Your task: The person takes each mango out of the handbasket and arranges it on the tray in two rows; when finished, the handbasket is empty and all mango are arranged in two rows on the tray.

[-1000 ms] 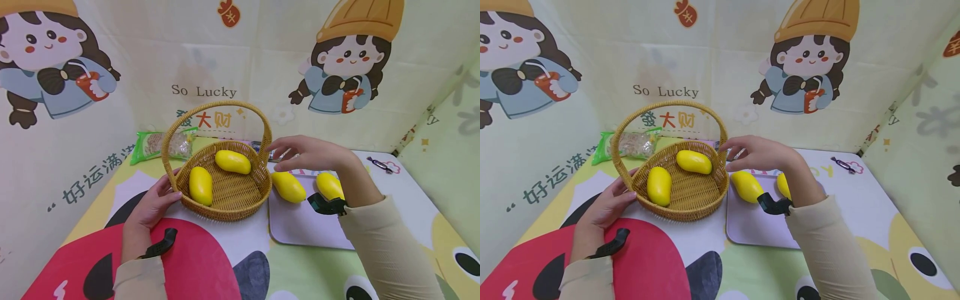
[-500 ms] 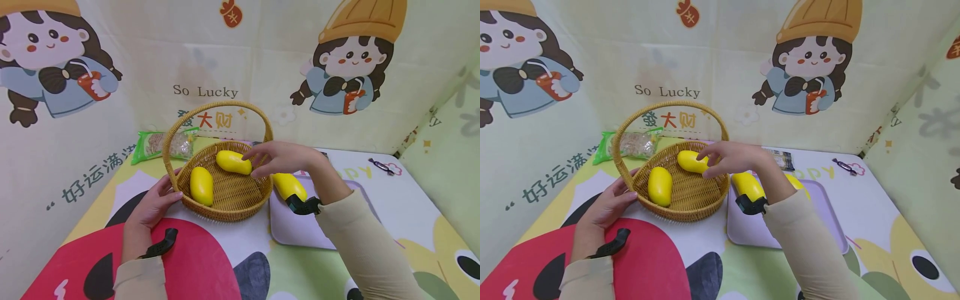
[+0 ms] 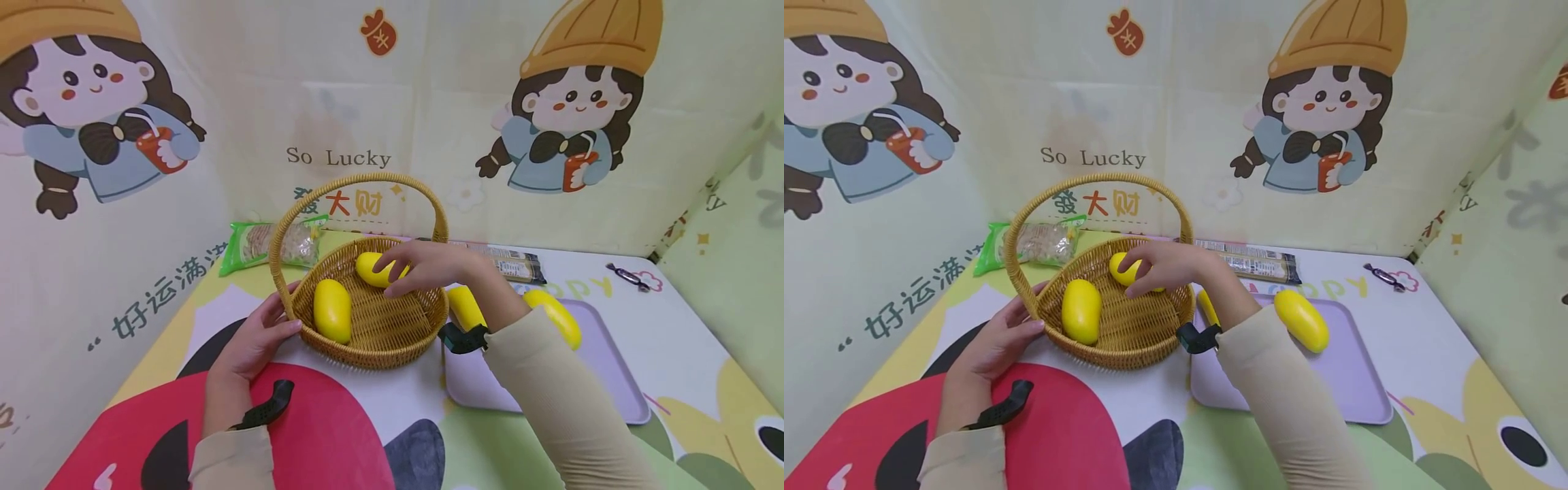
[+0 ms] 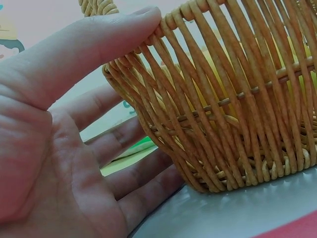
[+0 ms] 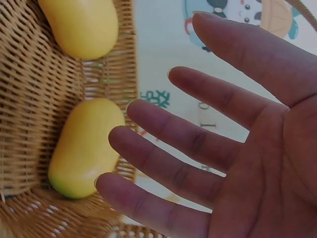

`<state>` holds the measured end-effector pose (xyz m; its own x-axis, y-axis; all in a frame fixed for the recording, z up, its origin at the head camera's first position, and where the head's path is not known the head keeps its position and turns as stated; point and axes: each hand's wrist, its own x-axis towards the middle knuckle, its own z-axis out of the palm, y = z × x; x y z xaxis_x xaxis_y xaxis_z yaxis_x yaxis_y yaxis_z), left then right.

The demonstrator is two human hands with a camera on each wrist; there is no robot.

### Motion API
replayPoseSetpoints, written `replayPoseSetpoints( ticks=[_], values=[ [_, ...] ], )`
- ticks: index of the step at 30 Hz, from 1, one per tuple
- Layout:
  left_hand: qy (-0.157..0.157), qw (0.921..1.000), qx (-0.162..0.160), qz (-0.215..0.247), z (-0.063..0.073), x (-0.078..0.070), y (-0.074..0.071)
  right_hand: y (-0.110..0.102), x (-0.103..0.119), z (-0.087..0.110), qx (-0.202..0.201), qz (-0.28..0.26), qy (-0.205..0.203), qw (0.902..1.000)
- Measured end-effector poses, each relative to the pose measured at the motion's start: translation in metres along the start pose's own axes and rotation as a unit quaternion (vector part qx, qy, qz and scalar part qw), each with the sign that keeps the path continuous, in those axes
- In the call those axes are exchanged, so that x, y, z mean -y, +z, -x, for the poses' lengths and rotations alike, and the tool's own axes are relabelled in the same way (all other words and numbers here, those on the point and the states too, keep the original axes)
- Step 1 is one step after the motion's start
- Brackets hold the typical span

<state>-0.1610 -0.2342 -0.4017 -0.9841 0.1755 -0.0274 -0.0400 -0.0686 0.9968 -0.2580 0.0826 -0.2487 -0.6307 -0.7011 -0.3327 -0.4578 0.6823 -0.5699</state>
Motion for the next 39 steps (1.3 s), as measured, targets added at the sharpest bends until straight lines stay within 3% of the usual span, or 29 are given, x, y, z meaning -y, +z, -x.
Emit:
replayPoseSetpoints(
  ticks=[21, 39],
  values=[
    [-0.009, 0.9999, -0.004, -0.006, 0.002, 0.001, 0.001, 0.023, 0.005, -0.039, 0.032, -0.049, -0.006, 0.9982],
    [-0.004, 1.0, -0.004, -0.001, 0.002, 0.001, 0.003, 0.035, 0.002, -0.055, 0.061, -0.074, 0.002, 0.9954]
  ],
)
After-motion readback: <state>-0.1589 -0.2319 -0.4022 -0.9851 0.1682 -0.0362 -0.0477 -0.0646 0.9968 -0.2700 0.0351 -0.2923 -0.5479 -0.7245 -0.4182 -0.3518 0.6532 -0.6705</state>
